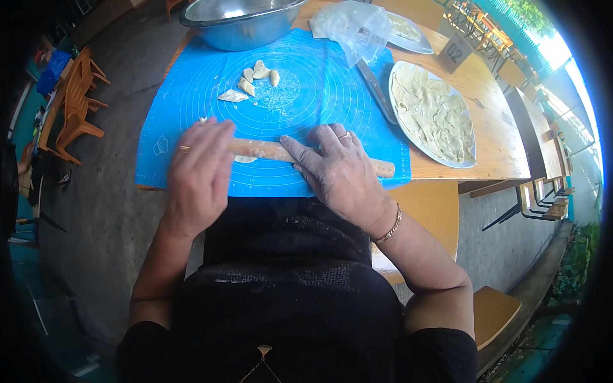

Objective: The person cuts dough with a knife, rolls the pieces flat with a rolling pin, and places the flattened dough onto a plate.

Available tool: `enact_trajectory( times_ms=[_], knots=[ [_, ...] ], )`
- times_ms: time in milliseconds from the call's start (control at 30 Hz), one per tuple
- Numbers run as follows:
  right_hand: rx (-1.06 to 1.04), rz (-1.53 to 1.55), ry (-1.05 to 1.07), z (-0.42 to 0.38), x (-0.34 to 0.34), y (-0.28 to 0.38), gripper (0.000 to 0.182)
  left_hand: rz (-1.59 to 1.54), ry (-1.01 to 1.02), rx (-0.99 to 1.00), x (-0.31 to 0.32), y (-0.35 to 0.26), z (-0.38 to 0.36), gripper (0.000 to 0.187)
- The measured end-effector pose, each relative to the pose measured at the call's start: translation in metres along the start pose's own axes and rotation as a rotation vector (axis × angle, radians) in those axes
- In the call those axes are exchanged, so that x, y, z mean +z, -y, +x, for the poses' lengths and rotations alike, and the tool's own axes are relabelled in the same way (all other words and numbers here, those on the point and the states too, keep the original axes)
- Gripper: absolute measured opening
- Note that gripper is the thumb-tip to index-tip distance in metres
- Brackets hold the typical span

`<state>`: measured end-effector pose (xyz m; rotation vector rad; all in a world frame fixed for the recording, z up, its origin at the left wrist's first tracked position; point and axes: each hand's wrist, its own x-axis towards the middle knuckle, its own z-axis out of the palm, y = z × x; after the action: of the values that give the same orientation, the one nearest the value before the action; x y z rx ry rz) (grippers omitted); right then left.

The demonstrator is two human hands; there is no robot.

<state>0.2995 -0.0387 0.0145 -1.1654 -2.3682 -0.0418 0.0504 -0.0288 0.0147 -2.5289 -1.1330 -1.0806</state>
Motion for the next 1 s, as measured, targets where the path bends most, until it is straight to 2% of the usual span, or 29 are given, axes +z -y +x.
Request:
enact_trajectory(
  times_ms=[33,100,233,500,733,900,1000],
  knots=[
    [-0.014,-0.002,-0.011,0.000,-0.001,0.002,0.047,0.000,0.002,0.002,0.004,0.000,-0.002,0.032],
    [-0.028,-0.004,-0.022,-0.003,-0.001,0.005,0.049,-0.062,0.231,-0.036,0.012,-0.002,-0.012,0.043],
    [-0.006,-0.004,0.041,-0.015,-0.001,0.011,0.054,-0.059,0.264,0.008,0.001,-0.005,-0.023,0.044],
    [-0.093,0.055,0.065,-0.029,-0.009,0.016,0.056,-0.046,0.225,0.063,-0.013,-0.010,-0.036,0.035],
    [-0.002,0.106,0.056,-0.014,-0.005,0.002,0.047,-0.066,0.186,-0.014,-0.002,-0.007,-0.017,0.032],
    [0.030,0.049,0.043,-0.013,-0.005,0.003,0.041,-0.066,0.178,-0.011,-0.003,-0.007,-0.017,0.032],
    [0.041,0.125,0.066,-0.020,-0.006,0.009,0.041,-0.075,0.186,0.001,-0.007,-0.008,-0.020,0.033]
  ],
)
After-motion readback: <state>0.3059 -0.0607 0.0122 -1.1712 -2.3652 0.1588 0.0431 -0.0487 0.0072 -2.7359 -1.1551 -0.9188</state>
